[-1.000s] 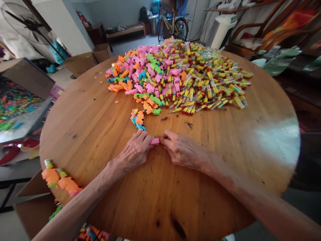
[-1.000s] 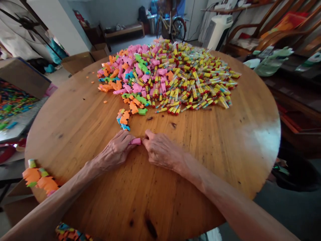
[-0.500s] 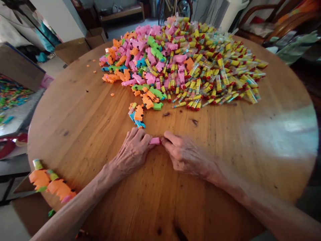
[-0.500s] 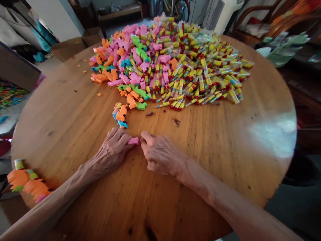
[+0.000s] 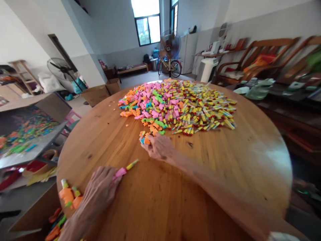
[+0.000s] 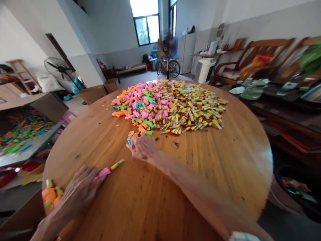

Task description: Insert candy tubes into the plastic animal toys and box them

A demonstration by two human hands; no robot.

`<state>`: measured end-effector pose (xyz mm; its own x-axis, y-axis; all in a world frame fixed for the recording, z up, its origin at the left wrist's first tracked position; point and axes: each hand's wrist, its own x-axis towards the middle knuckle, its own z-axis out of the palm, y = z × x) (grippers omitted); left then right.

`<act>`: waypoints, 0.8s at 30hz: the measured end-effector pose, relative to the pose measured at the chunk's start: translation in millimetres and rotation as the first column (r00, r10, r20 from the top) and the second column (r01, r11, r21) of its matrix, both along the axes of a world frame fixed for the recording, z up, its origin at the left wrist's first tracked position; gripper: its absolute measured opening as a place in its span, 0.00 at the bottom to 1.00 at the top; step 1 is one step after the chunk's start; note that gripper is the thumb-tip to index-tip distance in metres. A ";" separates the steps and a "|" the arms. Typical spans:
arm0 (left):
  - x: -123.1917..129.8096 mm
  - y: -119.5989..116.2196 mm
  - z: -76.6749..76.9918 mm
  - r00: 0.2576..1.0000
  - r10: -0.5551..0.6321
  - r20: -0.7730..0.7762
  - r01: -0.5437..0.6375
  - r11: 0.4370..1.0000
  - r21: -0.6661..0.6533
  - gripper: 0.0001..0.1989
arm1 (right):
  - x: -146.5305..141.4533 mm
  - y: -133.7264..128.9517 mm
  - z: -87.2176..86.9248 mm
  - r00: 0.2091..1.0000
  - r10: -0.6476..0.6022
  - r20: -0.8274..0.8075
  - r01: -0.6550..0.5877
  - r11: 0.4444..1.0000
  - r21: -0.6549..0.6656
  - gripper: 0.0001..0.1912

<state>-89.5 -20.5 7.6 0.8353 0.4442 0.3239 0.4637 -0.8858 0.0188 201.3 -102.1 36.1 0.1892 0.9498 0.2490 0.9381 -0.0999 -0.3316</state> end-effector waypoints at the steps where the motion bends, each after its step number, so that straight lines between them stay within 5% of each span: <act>1: -9.5 2.8 1.5 0.998 0.055 0.015 -0.056 0.998 0.042 0.11 | -3.4 7.7 0.7 1.000 -0.005 -0.002 0.005 1.000 -0.013 0.15; 3: -17.6 4.7 4.4 0.991 0.127 0.052 -0.132 0.986 0.100 0.14 | -8.3 16.7 -0.8 1.000 -0.009 -0.004 0.009 1.000 -0.022 0.12; 6: -4.3 -0.9 9.1 0.994 0.060 0.093 -0.068 0.994 0.081 0.15 | -9.8 13.7 -6.0 1.000 -0.021 0.000 0.021 1.000 -0.002 0.10; 12: 73.4 -22.9 15.3 0.970 -0.199 0.140 0.204 0.979 -0.022 0.16 | 18.5 -28.1 -16.5 0.994 0.034 -0.104 -0.024 0.995 0.095 0.13; 16: 132.6 -27.9 12.4 0.956 -0.282 0.080 0.288 0.954 -0.079 0.22 | 55.5 -52.9 -23.7 0.974 0.126 -0.191 -0.129 0.992 -0.003 0.17; 20: 174.5 -22.7 5.9 0.935 -0.352 0.042 0.354 0.932 -0.073 0.25 | 85.4 -55.0 -26.6 0.997 -0.065 0.036 0.066 0.997 -0.048 0.17; 24: 191.1 -17.5 3.6 0.906 -0.423 -0.019 0.419 0.902 -0.104 0.14 | 98.4 -40.3 -26.2 0.978 -0.182 0.107 0.188 0.980 -0.056 0.15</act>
